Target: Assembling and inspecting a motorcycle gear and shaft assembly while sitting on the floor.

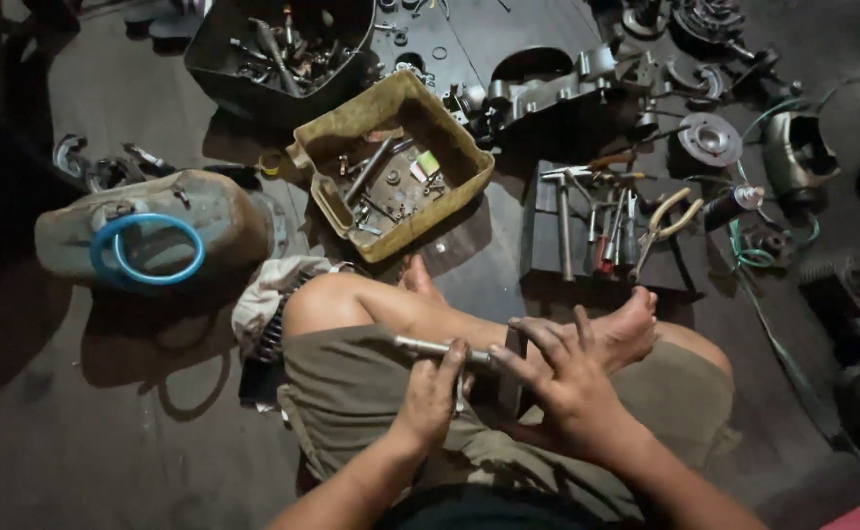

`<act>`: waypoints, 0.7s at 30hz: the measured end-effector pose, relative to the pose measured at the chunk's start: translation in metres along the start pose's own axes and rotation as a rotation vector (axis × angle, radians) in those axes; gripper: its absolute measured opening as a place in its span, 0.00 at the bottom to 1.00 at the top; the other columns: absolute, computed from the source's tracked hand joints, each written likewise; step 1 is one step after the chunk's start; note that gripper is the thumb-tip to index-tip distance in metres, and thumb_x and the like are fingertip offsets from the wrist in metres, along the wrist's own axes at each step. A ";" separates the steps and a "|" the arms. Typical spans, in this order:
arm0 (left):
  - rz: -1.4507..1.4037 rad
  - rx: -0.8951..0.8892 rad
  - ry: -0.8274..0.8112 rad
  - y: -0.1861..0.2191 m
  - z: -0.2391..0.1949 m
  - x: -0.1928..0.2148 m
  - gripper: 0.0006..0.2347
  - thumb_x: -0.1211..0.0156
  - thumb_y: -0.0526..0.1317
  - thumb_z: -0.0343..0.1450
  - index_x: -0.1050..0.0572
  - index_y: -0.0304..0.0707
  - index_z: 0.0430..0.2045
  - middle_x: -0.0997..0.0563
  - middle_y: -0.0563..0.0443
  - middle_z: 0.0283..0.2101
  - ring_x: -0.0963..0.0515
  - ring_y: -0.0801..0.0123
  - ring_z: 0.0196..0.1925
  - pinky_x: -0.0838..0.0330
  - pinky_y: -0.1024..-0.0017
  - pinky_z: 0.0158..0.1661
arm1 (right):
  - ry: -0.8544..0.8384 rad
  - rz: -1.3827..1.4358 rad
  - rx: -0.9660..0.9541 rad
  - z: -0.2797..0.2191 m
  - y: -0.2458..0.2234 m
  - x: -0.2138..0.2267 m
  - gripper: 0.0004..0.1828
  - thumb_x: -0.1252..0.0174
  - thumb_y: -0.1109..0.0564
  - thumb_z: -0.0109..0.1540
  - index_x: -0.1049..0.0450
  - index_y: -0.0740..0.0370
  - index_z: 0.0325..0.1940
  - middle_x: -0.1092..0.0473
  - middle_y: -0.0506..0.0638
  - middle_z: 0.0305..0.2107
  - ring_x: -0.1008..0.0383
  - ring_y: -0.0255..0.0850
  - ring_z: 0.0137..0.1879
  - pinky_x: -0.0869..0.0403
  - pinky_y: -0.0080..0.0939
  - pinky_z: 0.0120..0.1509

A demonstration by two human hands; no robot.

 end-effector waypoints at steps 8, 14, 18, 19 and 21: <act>-0.171 0.084 0.025 -0.017 0.004 -0.004 0.14 0.50 0.45 0.78 0.25 0.34 0.27 0.28 0.53 0.20 0.33 0.74 0.22 0.39 0.75 0.26 | 0.053 -0.026 -0.086 -0.013 0.016 -0.004 0.52 0.25 0.42 0.45 0.38 0.54 0.69 0.39 0.59 0.70 0.30 0.52 0.68 0.55 0.75 0.81; -0.139 0.103 -0.014 -0.012 0.003 -0.003 0.17 0.52 0.47 0.78 0.26 0.34 0.24 0.27 0.51 0.20 0.33 0.73 0.22 0.38 0.75 0.26 | 0.028 0.096 -0.118 -0.012 0.020 0.005 0.54 0.21 0.40 0.40 0.32 0.52 0.67 0.37 0.57 0.68 0.31 0.54 0.69 0.51 0.75 0.81; -0.119 0.098 -0.016 -0.012 0.002 -0.004 0.17 0.52 0.46 0.78 0.25 0.34 0.23 0.27 0.52 0.21 0.32 0.73 0.23 0.38 0.75 0.27 | 0.085 0.048 -0.160 -0.012 0.034 0.008 0.51 0.22 0.40 0.43 0.32 0.53 0.68 0.37 0.62 0.65 0.34 0.58 0.67 0.44 0.76 0.78; -0.120 0.102 -0.036 -0.011 0.001 -0.006 0.17 0.52 0.46 0.78 0.25 0.34 0.23 0.27 0.52 0.21 0.32 0.73 0.23 0.38 0.75 0.27 | 0.085 0.034 -0.175 -0.012 0.030 0.013 0.51 0.22 0.40 0.43 0.32 0.53 0.68 0.37 0.62 0.65 0.34 0.58 0.67 0.44 0.76 0.78; -0.196 0.184 0.001 -0.014 -0.001 -0.006 0.15 0.50 0.45 0.77 0.24 0.31 0.28 0.27 0.50 0.21 0.32 0.71 0.23 0.37 0.73 0.27 | 0.030 0.204 -0.082 -0.010 0.016 0.019 0.50 0.20 0.37 0.43 0.30 0.50 0.66 0.38 0.61 0.66 0.33 0.58 0.66 0.42 0.68 0.75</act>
Point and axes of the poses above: each hand's wrist, its own z-axis towards the middle knuckle, its own x-axis out of the back of the hand, y = z × x, the point moved 6 cm from there along z, towards the middle knuckle
